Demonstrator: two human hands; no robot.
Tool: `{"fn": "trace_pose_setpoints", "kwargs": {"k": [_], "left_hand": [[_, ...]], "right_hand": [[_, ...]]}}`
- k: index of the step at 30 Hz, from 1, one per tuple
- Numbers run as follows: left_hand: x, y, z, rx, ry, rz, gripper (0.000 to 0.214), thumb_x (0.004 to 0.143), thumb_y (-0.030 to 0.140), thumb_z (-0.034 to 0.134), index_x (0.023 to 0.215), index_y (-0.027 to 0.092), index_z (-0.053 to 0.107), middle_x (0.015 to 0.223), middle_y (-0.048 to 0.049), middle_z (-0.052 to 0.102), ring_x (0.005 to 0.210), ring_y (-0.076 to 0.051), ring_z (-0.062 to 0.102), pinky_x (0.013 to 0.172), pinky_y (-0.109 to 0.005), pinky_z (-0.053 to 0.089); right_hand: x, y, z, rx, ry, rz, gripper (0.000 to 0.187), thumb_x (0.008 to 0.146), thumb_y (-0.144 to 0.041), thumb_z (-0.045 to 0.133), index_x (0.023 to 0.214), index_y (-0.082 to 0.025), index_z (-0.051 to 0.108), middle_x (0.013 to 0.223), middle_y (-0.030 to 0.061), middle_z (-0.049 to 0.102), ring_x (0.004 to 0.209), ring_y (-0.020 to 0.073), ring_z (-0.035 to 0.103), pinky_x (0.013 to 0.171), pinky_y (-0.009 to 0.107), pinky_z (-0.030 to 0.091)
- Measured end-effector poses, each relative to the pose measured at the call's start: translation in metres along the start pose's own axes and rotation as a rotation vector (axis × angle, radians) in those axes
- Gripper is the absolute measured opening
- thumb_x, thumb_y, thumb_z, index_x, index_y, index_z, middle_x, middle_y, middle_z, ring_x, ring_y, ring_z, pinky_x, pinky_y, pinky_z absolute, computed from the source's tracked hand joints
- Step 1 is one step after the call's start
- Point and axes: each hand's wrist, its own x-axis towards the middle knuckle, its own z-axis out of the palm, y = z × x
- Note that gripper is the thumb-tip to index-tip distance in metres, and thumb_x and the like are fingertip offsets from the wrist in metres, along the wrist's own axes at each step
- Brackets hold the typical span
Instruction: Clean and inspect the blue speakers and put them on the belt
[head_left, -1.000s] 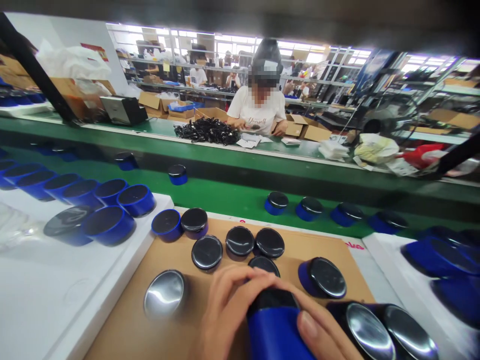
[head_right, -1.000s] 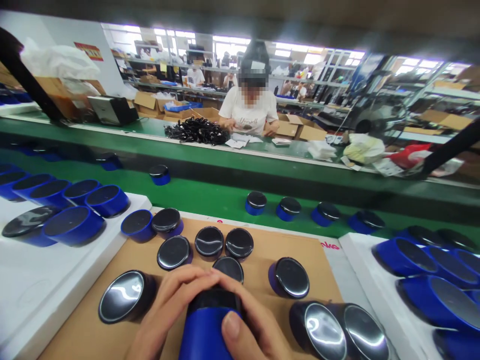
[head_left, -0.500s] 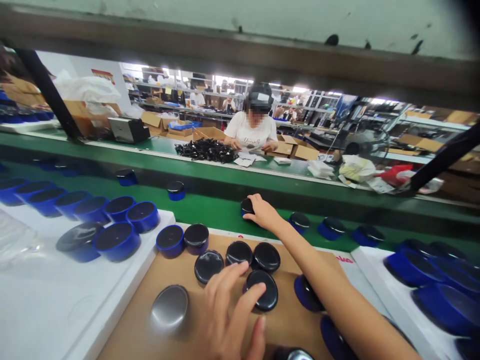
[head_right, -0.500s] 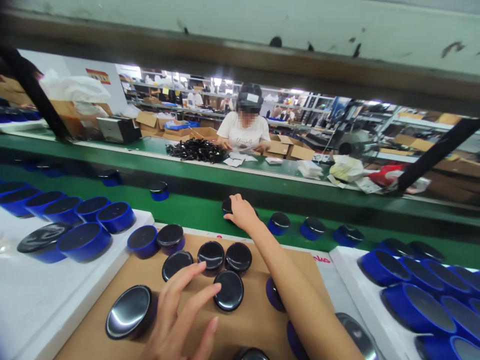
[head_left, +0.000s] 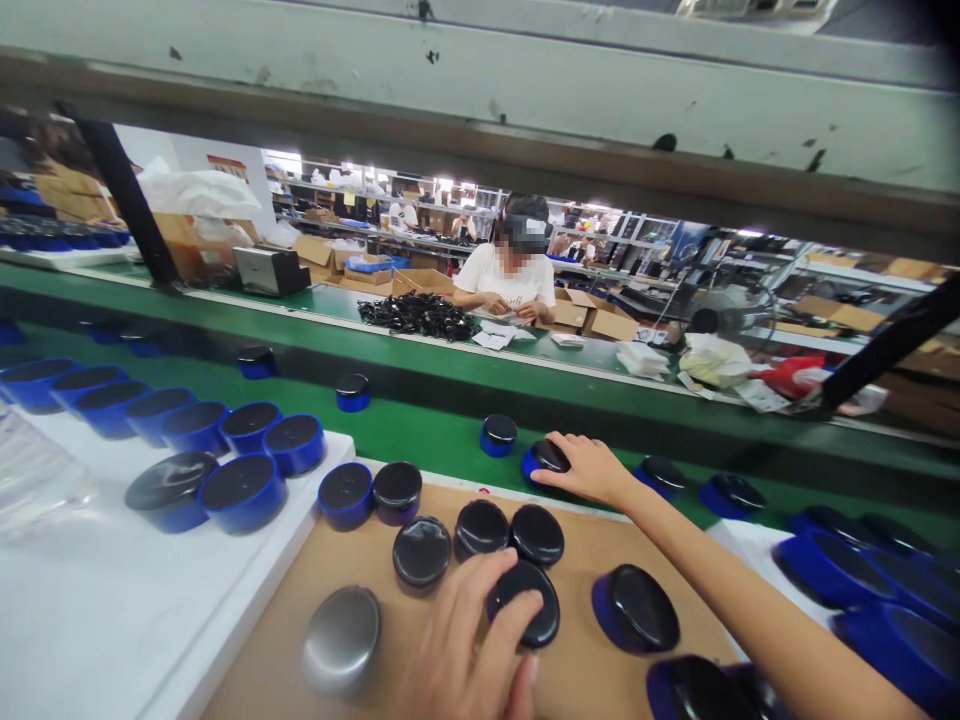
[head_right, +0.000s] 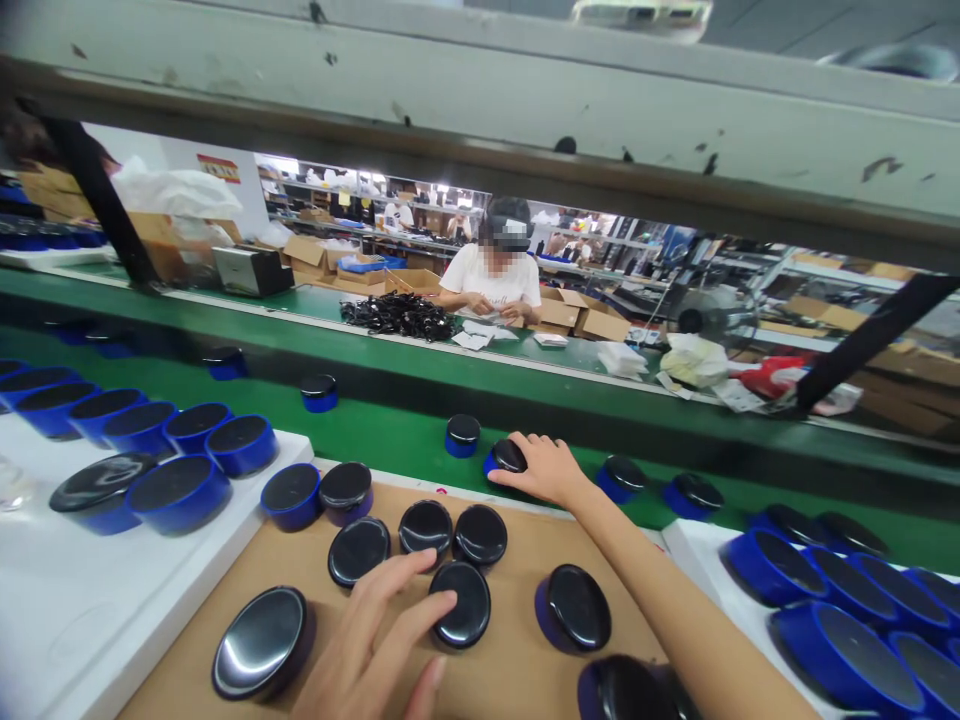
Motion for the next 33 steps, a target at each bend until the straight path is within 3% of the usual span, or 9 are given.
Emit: {"fn": "trace_pose_setpoints", "kwargs": {"k": [6,13,19,23,26,29,31,33], "left_hand": [[0.000,-0.001,-0.009,-0.002,-0.071,-0.014,0.039,0.087,0.002,0.042,0.123,0.015,0.051,0.138,-0.0128,0.039,0.124,-0.024,0.043,0.099,-0.036,0.043],[0.007,-0.003,-0.017,-0.008,-0.142,-0.058,0.038,0.091,0.005,0.042,0.128,0.015,0.047,0.141,-0.0131,0.034,0.127,-0.025,0.040,0.102,-0.038,0.041],[0.005,0.001,-0.015,-0.019,-0.165,-0.088,0.037,0.092,0.008,0.042,0.128,0.017,0.047,0.142,-0.0096,0.035,0.126,-0.022,0.040,0.106,-0.034,0.034],[0.004,0.007,-0.013,-0.046,-0.122,-0.109,0.042,0.095,0.012,0.043,0.136,0.019,0.041,0.141,-0.0070,0.038,0.129,-0.020,0.038,0.110,-0.029,0.028],[0.002,0.011,-0.011,-0.193,-0.096,-0.142,0.047,0.101,0.033,0.037,0.147,0.024,0.028,0.143,-0.0093,0.039,0.132,-0.023,0.037,0.110,-0.035,0.032],[0.001,0.014,-0.013,-0.333,-0.144,-0.213,0.047,0.099,0.055,0.024,0.140,0.036,0.038,0.146,-0.0080,0.033,0.124,-0.027,0.043,0.097,-0.040,0.044],[0.001,0.014,-0.017,-0.459,-0.237,-0.290,0.039,0.096,0.058,0.034,0.126,0.039,0.050,0.147,-0.0046,0.032,0.116,-0.026,0.049,0.091,-0.039,0.047],[0.002,0.013,-0.021,-0.577,-0.321,-0.330,0.036,0.090,0.058,0.046,0.120,0.039,0.054,0.143,-0.0035,0.039,0.115,-0.026,0.051,0.094,-0.040,0.045]], "right_hand": [[-0.009,-0.003,-0.004,0.033,-0.024,0.004,0.037,0.096,-0.048,0.058,0.112,-0.015,0.061,0.098,0.0050,0.066,0.086,0.0190,0.066,0.078,0.038,0.056],[-0.057,0.001,-0.023,0.076,-0.080,-0.080,0.039,0.092,-0.050,0.064,0.108,-0.015,0.062,0.096,0.0049,0.066,0.088,0.0201,0.065,0.081,0.040,0.054],[-0.086,-0.002,-0.060,0.285,-0.025,-0.059,0.039,0.084,-0.047,0.071,0.105,-0.016,0.059,0.094,0.0043,0.064,0.086,0.0211,0.062,0.082,0.041,0.051],[-0.112,-0.029,-0.099,0.531,0.006,-0.033,0.041,0.077,-0.037,0.072,0.111,-0.025,0.053,0.099,0.0008,0.064,0.085,0.0197,0.063,0.077,0.033,0.051],[-0.140,-0.064,-0.110,0.834,-0.085,-0.099,0.063,0.069,-0.026,0.077,0.121,-0.035,0.043,0.106,-0.0053,0.064,0.091,0.0177,0.065,0.079,0.026,0.053],[-0.163,-0.094,-0.096,1.347,-0.215,-0.140,0.078,0.069,-0.022,0.082,0.125,-0.038,0.031,0.115,-0.0020,0.063,0.099,0.0193,0.064,0.086,0.027,0.052],[-0.173,-0.107,-0.079,1.593,-0.184,-0.052,0.077,0.069,-0.041,0.088,0.122,-0.038,0.033,0.109,0.0006,0.064,0.095,0.0220,0.065,0.080,0.029,0.054],[-0.177,-0.115,-0.063,1.755,-0.083,0.014,0.077,0.062,-0.069,0.082,0.117,-0.034,0.042,0.097,0.0017,0.065,0.086,0.0246,0.066,0.073,0.031,0.053]]}}
